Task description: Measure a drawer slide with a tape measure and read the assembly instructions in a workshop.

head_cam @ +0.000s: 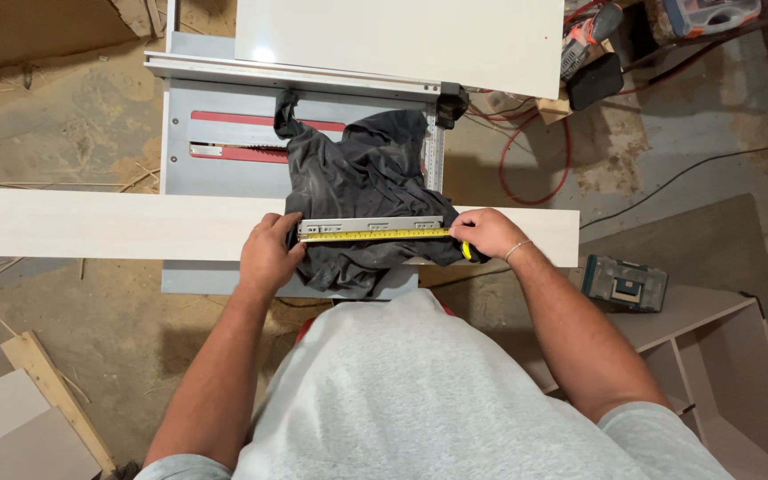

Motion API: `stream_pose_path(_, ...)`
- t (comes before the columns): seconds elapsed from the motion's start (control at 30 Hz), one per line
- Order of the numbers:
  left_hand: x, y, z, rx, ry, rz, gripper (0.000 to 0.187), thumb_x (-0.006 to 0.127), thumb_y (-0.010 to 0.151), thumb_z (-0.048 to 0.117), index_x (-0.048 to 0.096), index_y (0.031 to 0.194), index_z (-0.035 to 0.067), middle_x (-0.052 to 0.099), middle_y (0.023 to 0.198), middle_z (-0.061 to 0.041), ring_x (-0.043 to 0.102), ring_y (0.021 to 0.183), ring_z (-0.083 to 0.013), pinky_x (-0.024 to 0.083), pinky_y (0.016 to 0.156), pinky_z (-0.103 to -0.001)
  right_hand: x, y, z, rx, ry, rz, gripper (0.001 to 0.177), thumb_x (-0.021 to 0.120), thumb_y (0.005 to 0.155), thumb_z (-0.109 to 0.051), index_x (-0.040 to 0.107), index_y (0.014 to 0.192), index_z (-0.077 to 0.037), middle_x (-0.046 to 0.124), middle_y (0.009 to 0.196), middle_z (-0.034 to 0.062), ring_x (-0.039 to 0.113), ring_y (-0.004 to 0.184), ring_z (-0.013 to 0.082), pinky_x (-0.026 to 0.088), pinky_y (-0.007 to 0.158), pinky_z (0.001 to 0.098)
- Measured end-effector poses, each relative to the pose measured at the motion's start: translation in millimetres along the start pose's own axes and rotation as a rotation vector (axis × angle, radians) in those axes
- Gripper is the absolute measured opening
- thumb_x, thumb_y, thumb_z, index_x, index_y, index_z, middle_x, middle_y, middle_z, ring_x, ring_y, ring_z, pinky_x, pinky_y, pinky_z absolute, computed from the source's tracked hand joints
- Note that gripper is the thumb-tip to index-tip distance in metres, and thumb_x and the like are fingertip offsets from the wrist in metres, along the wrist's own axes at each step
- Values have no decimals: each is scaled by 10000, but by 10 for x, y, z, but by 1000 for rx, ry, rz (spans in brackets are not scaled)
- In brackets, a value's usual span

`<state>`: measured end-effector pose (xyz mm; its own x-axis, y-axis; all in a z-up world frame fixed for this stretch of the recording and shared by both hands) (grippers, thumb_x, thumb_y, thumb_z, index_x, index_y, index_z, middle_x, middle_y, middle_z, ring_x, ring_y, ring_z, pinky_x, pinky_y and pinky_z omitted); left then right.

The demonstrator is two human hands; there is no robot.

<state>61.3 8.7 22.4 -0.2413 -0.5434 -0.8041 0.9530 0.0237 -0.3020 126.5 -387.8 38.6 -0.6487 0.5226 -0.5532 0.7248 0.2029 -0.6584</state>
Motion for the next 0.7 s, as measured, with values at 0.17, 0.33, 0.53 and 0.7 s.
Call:
stream_pose_path(0.17,157,66,-181,16,23,11,595,752,830,298,619,1410,292,614,1220,-36,650,1134,-333,532,1004,-425,34,70,83,1,-8,-8,238,703,844,-388,806,933,-193,786,928,83,713,995,284,534,931,402)
stream_pose_path(0.33,188,105,-223,47,13,22,591,755,819,330,628,1396,312,624,1205,-39,656,1117,-343,537,997,-436,88,144,184,-5,18,4,263,696,852,-383,804,971,-175,787,941,94,709,1014,291,532,937,412)
stream_pose_path(0.53,202,125,-275,33,15,-22,592,744,827,302,624,1406,325,622,1227,-41,658,1122,-339,539,998,-428,65,102,154,14,29,17,235,718,844,-403,808,940,-209,785,896,62,721,951,257,543,904,379)
stream_pose_path(0.7,140,88,-229,3,29,-14,570,748,834,280,645,1392,332,634,1209,-24,675,1085,-313,552,969,-405,62,74,144,6,32,28,257,727,835,-403,801,978,-202,786,944,91,718,996,279,545,910,390)
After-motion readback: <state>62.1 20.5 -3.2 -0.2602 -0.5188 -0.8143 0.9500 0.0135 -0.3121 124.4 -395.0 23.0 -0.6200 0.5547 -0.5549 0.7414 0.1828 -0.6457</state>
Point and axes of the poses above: each hand's wrist, its own y-axis towards the middle knuckle, its own x-axis out of the palm, z = x × y, the point moved 6 cm from there along y, towards the middle knuckle
